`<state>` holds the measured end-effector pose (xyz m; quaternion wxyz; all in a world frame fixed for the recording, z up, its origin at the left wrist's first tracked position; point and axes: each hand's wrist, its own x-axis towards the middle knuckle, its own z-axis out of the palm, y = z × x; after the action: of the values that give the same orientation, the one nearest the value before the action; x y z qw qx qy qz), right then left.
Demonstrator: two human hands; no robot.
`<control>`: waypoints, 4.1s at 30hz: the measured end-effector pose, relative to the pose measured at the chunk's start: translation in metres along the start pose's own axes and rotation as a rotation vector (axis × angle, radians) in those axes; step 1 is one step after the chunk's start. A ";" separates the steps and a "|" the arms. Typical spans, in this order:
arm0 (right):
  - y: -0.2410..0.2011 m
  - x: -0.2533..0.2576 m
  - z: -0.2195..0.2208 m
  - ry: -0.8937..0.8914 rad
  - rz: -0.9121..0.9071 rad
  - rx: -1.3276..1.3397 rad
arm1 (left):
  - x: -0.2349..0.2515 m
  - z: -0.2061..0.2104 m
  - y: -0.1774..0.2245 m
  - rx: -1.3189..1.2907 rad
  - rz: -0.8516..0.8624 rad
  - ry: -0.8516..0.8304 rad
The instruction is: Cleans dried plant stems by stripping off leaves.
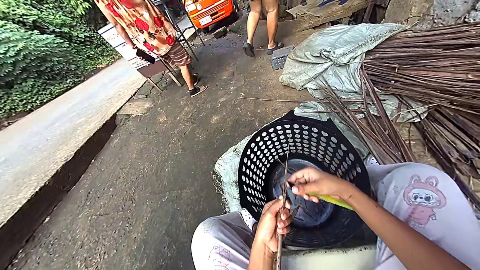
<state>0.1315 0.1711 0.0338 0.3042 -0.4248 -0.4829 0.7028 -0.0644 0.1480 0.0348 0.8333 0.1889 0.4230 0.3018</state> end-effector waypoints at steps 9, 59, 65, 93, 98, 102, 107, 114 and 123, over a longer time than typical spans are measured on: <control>0.010 0.017 0.008 0.070 -0.110 0.173 | 0.003 -0.003 0.003 -0.252 -0.075 -0.181; 0.021 0.003 0.022 -0.144 0.001 0.187 | -0.010 0.014 -0.004 0.230 0.148 0.074; 0.024 0.005 0.026 -0.108 -0.055 0.215 | -0.011 0.010 -0.006 0.244 0.166 0.048; 0.017 0.012 0.019 -0.039 -0.210 0.077 | -0.020 0.000 -0.009 0.123 0.154 -0.035; 0.019 0.014 0.023 0.040 -0.239 0.089 | -0.020 0.001 -0.008 0.098 0.146 0.011; 0.017 0.011 0.020 0.198 -0.229 0.091 | -0.020 0.000 -0.009 0.095 0.132 0.009; 0.000 -0.004 -0.010 0.220 -0.155 0.044 | -0.025 -0.010 -0.006 0.094 0.089 0.044; 0.021 0.008 0.019 -0.175 -0.016 0.089 | -0.006 0.001 -0.008 -0.007 -0.009 -0.040; 0.018 0.018 0.012 0.008 -0.116 0.171 | -0.007 0.008 0.002 0.085 0.059 -0.030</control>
<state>0.1124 0.1746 0.0132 0.3815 -0.3715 -0.4438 0.7208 -0.0615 0.1442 0.0442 0.8216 0.2410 0.4170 0.3051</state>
